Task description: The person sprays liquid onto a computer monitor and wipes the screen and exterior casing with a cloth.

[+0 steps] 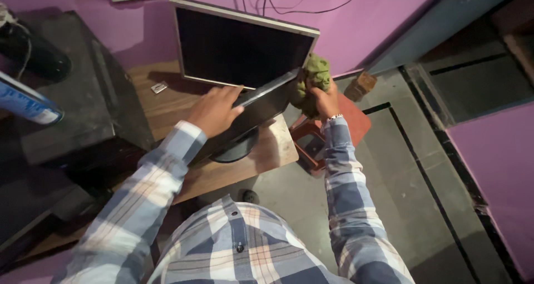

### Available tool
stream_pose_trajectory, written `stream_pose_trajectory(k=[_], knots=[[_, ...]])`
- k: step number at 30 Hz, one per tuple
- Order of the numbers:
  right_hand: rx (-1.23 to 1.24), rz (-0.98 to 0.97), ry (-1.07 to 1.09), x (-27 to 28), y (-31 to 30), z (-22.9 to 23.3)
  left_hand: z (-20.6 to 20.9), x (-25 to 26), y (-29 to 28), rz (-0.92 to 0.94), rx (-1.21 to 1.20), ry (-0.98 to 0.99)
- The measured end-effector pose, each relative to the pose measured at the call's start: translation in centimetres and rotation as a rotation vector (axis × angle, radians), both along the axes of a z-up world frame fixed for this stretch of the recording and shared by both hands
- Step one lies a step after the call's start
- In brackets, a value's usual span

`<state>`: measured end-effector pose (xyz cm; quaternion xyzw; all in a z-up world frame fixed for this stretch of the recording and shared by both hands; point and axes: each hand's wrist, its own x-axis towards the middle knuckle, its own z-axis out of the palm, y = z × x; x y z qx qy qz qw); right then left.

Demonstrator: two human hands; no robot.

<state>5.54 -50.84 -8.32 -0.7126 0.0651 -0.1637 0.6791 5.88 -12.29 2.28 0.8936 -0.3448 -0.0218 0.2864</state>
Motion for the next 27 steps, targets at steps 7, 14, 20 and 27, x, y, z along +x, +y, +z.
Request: stream_pose_trajectory(k=[7, 14, 20, 27], knots=[[-0.432, 0.101, -0.062, -1.3, 3.7, 4.7, 1.2, -6.7, 10.1, 0.245, 0.129, 0.15], [-1.198, -0.001, 0.071, -2.6, 12.4, 9.1, -1.7, -9.2, 13.2, 0.431, -0.138, 0.025], [-1.113, 0.313, 0.051, -6.4, 22.0, 9.9, -1.2, -9.2, 12.6, 0.536, -0.125, 0.076], [-0.868, 0.19, 0.013, -1.7, 12.5, 9.6, -4.7, -9.7, 12.6, 0.525, -0.484, 0.167]])
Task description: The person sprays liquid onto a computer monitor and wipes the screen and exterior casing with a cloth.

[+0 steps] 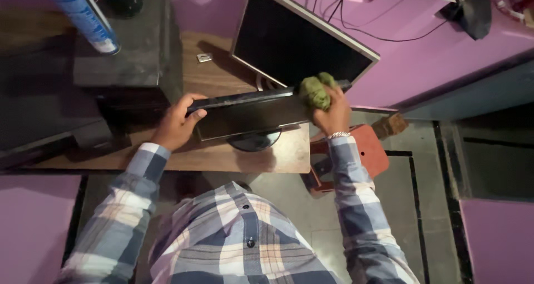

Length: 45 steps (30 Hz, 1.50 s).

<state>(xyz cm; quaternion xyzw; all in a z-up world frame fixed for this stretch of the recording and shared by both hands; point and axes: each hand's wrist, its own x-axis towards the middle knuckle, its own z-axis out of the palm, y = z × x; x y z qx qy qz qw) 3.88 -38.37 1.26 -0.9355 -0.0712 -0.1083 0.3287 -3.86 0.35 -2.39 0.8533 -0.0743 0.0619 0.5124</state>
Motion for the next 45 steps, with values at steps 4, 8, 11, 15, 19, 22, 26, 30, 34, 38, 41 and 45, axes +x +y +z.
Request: stream_pose_trajectory(k=[4, 8, 11, 15, 19, 22, 26, 30, 34, 38, 41, 45], knots=[[0.033, -0.062, -0.13, -0.8, 2.7, -2.4, -3.4, 0.0, -0.4, 0.014, -0.262, 0.03], [0.055, 0.069, -0.143, -2.8, 8.1, -4.0, -5.2, -0.1, -0.9, 0.084, -0.219, -0.042], [0.024, 0.113, -0.154, -4.8, 14.5, -3.9, -5.5, 0.0, -1.5, 0.092, -0.283, -0.009], [0.054, 0.221, -0.107, -6.2, 17.4, -2.9, -4.8, 0.3, -0.8, 0.009, -0.266, -0.05], [0.116, 0.243, -0.053, -3.2, 9.1, -2.8, -2.3, 0.2, 0.4, -0.189, -0.264, 0.028], [0.577, 0.018, -0.066, -0.1, 3.7, -1.8, -0.7, 0.4, 1.3, -0.303, -0.293, 0.078], [0.272, -0.136, -0.259, -0.6, 6.9, -3.1, -0.7, 0.9, 1.8, -0.352, -0.142, 0.201], [0.309, -0.095, -0.251, -6.7, 19.0, -3.9, -2.9, 0.8, 2.1, -0.358, -0.121, 0.057], [0.165, -0.04, -0.26, -8.5, 22.4, -1.6, -4.5, 1.2, 2.0, -0.345, -0.018, 0.073], [-0.061, -0.079, -0.297, -6.5, 18.5, -1.9, -2.8, 1.3, 1.6, -0.386, 0.004, 0.186], [0.036, -0.398, -0.148, -2.7, 12.4, -1.6, -0.7, 1.1, 2.0, -0.386, -0.113, 0.121], [-0.14, -0.499, -0.2, -0.9, 9.4, -1.5, -0.2, 0.4, 2.0, -0.419, -0.14, 0.034]])
